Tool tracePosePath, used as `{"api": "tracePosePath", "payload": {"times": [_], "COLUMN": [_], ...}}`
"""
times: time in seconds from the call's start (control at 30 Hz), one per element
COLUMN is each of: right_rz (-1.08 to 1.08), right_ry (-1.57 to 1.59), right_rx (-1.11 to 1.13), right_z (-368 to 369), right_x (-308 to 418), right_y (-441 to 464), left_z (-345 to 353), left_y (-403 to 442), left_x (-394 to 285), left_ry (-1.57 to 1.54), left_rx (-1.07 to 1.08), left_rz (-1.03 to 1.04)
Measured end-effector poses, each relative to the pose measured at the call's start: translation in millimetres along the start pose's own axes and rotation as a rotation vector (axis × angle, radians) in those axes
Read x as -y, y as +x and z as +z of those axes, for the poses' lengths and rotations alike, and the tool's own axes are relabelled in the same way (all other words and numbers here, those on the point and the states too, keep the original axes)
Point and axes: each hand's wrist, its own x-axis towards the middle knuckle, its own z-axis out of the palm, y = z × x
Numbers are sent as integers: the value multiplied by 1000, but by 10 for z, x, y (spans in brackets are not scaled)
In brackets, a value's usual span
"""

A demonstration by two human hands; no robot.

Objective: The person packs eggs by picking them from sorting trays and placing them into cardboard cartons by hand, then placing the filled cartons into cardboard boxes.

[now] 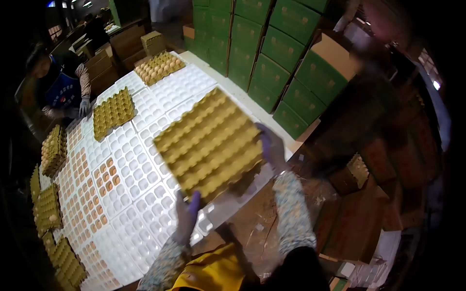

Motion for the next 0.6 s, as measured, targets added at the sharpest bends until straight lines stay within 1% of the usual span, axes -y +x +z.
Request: {"api": "tracePosePath", "payload": {"times": [0.03,0.07,0.1,0.13,0.17,0.2,0.23,0.27,0.3,0.33,0.37,0.43,0.47,0.5,0.53,0.57,0.6], "right_rz": [-83,-127,-118,-105,-85,100,278,75,45,201,364,413,443,473,753,688,609], "right_ry": [-44,-143,-187,-238,-286,-303,-326,-272,-231,-115,-3,57,91,122,156,142,147], "right_rx": [50,80,124,196,273,393,505,476,467,499,532,587,690,795,746,719,667], "right_z": [-247,-397,-459,-469,-454,-427,-407,-398,-366,-354,-358,-442,-415,-404,-478,-393,-267], "right_x": [-181,-321,-596,-866,-1090,-1219,-1346,-1754,-1791,-1736,-1660,-1666,-1845,-2033,-2622,-2475,-2098], "right_y": [243,425,616,763,812,798,820,816,852,922,975,1114,1168,1215,1219,1205,1104], "left_z": [362,634,854,1020,1132,1176,1204,1204,1216,1218,1191,1099,1131,1181,1236,1111,1369], "left_y": [68,28,23,83,120,98,105,107,151,216,266,393,437,506,556,535,726], "left_x": [45,-74,-179,-100,73,212,327,438,567,707,628,355,542,880,1204,716,1205], "left_ry": [38,90,131,307,491,496,444,386,328,197,197,-454,-471,-360,-254,-408,-303], "left_rx": [9,9,-4,14,38,-10,-37,-59,-76,-88,-119,180,373,436,452,356,224], "left_rz": [-2,-24,-50,-29,-28,-57,-122,-175,-229,-337,-349,-837,-591,-330,-69,-416,-411]}}
